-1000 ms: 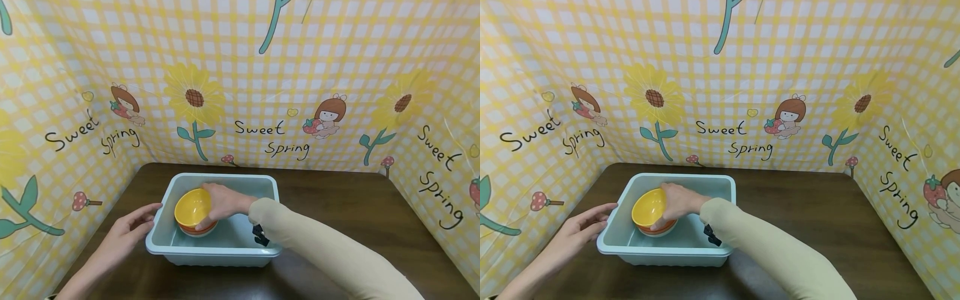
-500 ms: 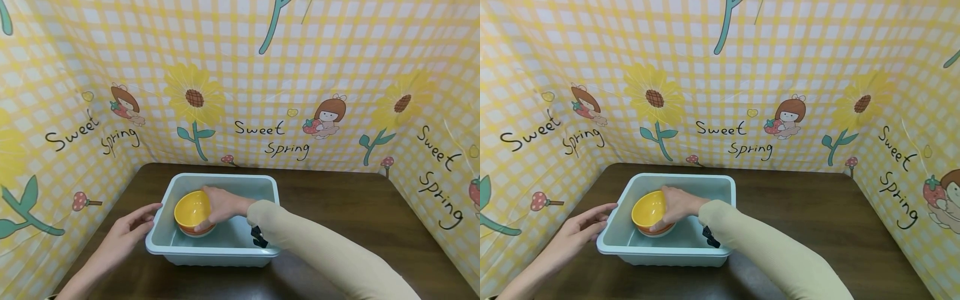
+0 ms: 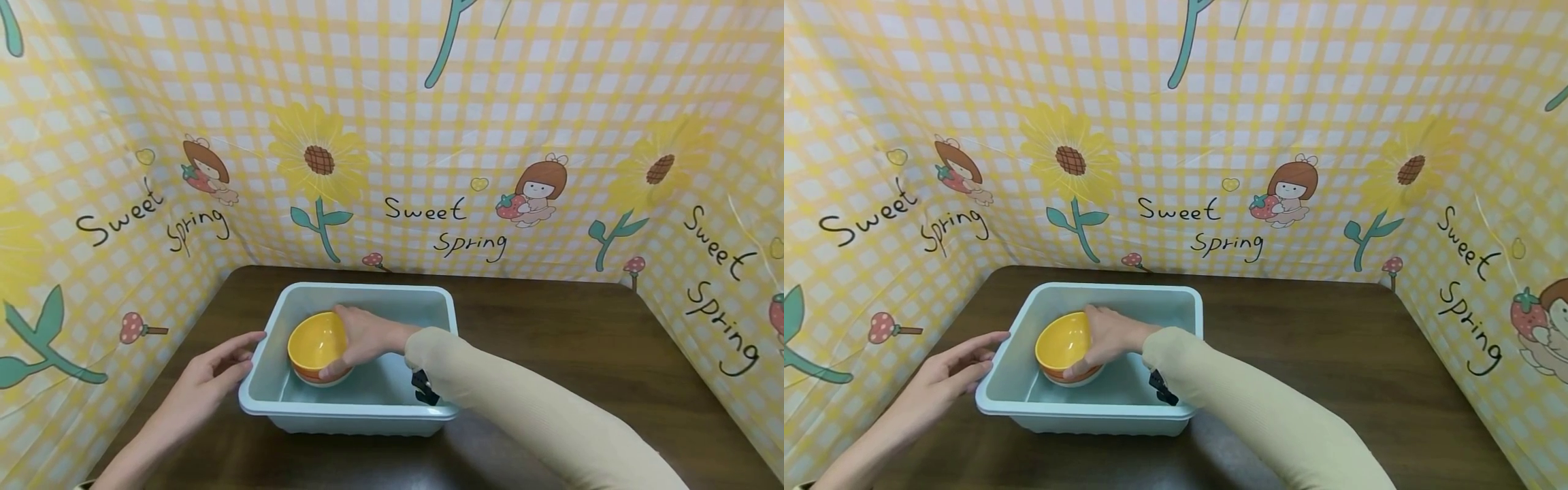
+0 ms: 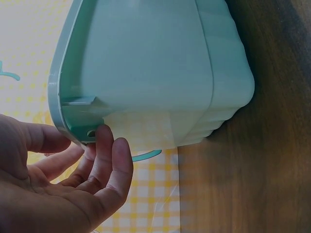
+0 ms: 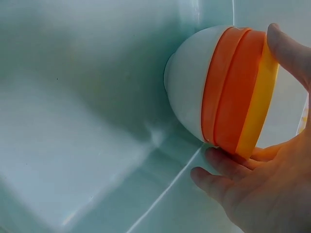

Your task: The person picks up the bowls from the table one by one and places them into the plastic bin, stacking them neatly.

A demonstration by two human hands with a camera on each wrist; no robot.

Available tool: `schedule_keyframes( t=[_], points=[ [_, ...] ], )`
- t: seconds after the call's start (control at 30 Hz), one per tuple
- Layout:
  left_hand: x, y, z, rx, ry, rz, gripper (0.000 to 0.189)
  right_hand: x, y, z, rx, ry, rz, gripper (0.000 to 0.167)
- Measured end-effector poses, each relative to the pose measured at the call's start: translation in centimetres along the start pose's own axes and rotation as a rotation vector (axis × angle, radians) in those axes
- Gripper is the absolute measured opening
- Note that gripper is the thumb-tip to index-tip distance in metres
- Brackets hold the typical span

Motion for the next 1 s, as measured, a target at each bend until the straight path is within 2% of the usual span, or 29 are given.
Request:
schedule_keyframes(
  t=[0.17,0.3,0.47,0.53,0.6,0.67,0.73,0.9,1.0],
  points=[
    [0.1,-0.2,0.1,0.003,-0.015,0.01,0.04,-0.1,0.1,0.4,-0.037,-0.007,0.017,0.109],
    [0.3,-0.2,-0.1,-0.005,-0.028,0.015,0.04,-0.5,1.4,1.0,-0.065,-0.009,0.041,0.115],
    [0.4,-0.3,-0.3,-0.01,-0.012,-0.019,0.041,-2.2,3.7,3.2,-0.143,0.013,0.093,0.098],
    [0.3,-0.3,-0.3,0.005,0.009,-0.074,0.041,-3.2,4.5,4.5,-0.173,0.034,0.122,0.09],
    [0.4,0.0,-0.2,0.029,0.022,-0.142,0.041,-4.2,5.4,6.0,-0.171,0.053,0.158,0.083],
    [0.8,0.2,-0.2,0.057,0.018,-0.2,0.041,-5.0,6.5,7.5,-0.125,0.064,0.179,0.075],
    [1.5,0.4,-0.2,0.084,-0.008,-0.245,0.04,-5.5,7.6,9.0,-0.035,0.074,0.2,0.066],
    [3.8,0.5,0.2,0.145,-0.125,-0.284,0.037,-5.9,9.8,13.0,0.264,0.116,0.228,0.043],
    [5.6,0.2,0.8,0.185,-0.199,-0.344,0.035,-5.5,10.1,15.4,0.383,0.154,0.223,0.031]
  ],
)
Point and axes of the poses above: each hand's wrist, its own z-axis away from the middle knuckle, its own y-axis out of the back of the hand, x = y × z, the point moved 8 cm from there along -z, towards the middle knuckle
